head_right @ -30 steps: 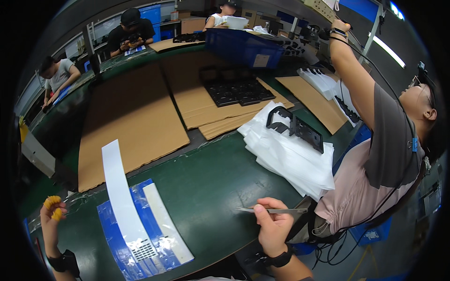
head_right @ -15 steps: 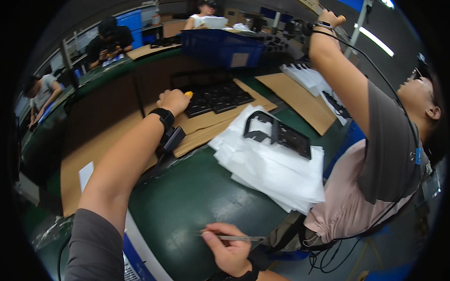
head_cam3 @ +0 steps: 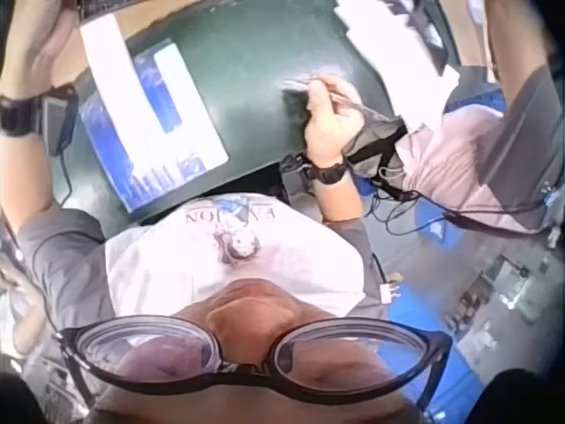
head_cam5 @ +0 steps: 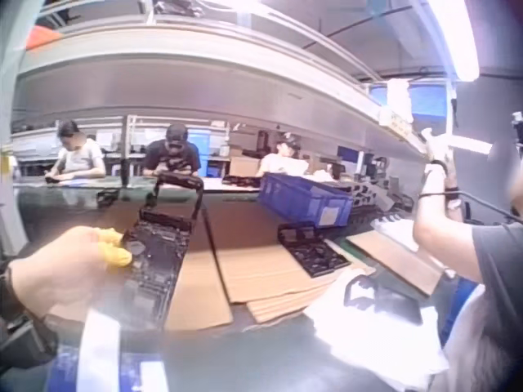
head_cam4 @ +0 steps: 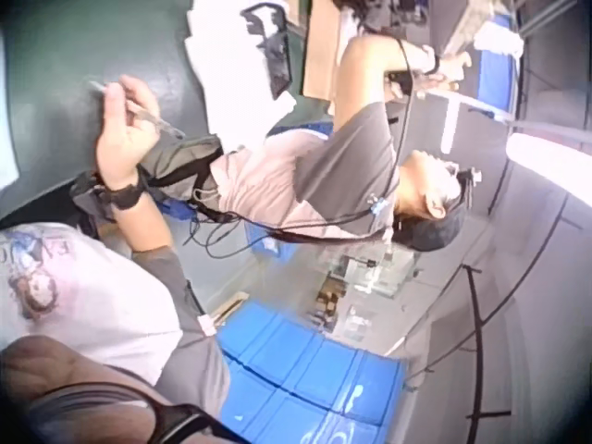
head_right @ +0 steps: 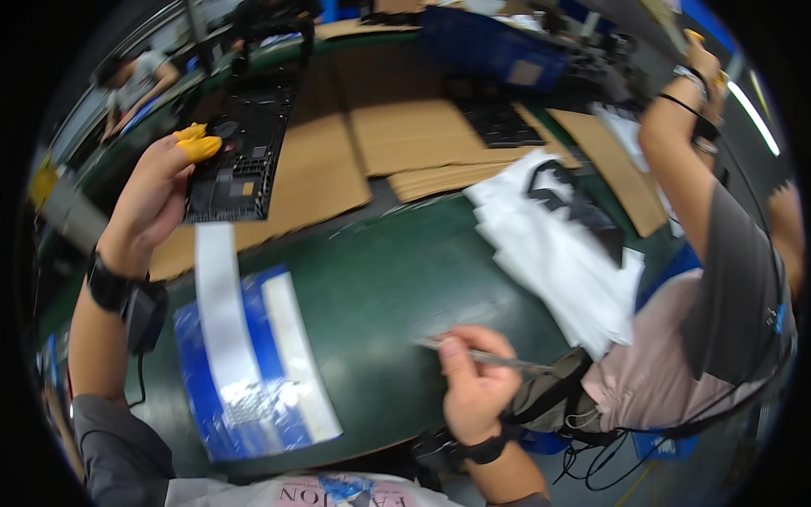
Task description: Assembling small plastic parts and components of an electronic device housing using tweezers and a pen for inspection.
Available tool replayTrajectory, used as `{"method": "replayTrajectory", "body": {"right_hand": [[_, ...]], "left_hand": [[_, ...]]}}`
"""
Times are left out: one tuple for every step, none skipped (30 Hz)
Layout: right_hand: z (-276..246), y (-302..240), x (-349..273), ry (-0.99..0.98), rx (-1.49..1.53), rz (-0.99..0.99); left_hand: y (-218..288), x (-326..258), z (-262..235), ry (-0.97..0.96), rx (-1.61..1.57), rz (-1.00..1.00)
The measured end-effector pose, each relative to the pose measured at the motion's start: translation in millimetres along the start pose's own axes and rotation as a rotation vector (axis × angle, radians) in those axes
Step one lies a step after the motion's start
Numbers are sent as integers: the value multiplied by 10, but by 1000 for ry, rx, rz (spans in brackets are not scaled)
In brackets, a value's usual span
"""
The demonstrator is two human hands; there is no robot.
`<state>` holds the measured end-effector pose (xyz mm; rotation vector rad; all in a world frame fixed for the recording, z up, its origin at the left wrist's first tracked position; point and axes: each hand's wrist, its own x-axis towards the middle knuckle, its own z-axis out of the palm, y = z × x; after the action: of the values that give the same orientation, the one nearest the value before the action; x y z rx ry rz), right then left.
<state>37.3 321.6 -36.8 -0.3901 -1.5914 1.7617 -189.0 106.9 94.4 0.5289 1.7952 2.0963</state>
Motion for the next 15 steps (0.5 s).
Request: {"method": "replayTrajectory", "body": {"right_hand": [[41,-22,-19,-21,9,-43],[26,-80,-28,-26,13,-62],[56,-174,-66,-28,14,-84],[118,-290,-135,-57,55,-113],[301,-329,-249,-112,154,-93],[501,-363,-389,-205,201,1],[680,-382,-510,-285,234,87],[823,-411,-594,-390,197,163],[954,-423,-665,-500,170,239],[1044,-389,-696,-523,141,294],[1100,-317,-692,-541,103,345],[1173,-230,-669,-539,108,342],[1203,-199,-641,-540,92,334],[1249,-158,-616,-543,98,394],[1277,-120,-603,-545,103,454]], "left_hand": [[-72,-312,-374,96,-5,48],[-98,-629,-336,146,-152,20],[-134,-936,-267,191,-303,-3],[-196,-1156,-296,180,-414,-38],[-251,-1374,-386,182,-516,-72],[-297,-1565,-396,307,-521,-44],[-390,-1711,-422,353,-539,-2],[-438,-1803,-405,409,-460,40],[-465,-1900,-397,468,-374,90],[-478,-1961,-399,465,-386,86],[-508,-1993,-385,520,-382,122],[-516,-2033,-380,583,-372,164],[-538,-2052,-383,581,-389,167],[-585,-2063,-409,573,-407,193],[-615,-2072,-427,564,-424,220]]}}
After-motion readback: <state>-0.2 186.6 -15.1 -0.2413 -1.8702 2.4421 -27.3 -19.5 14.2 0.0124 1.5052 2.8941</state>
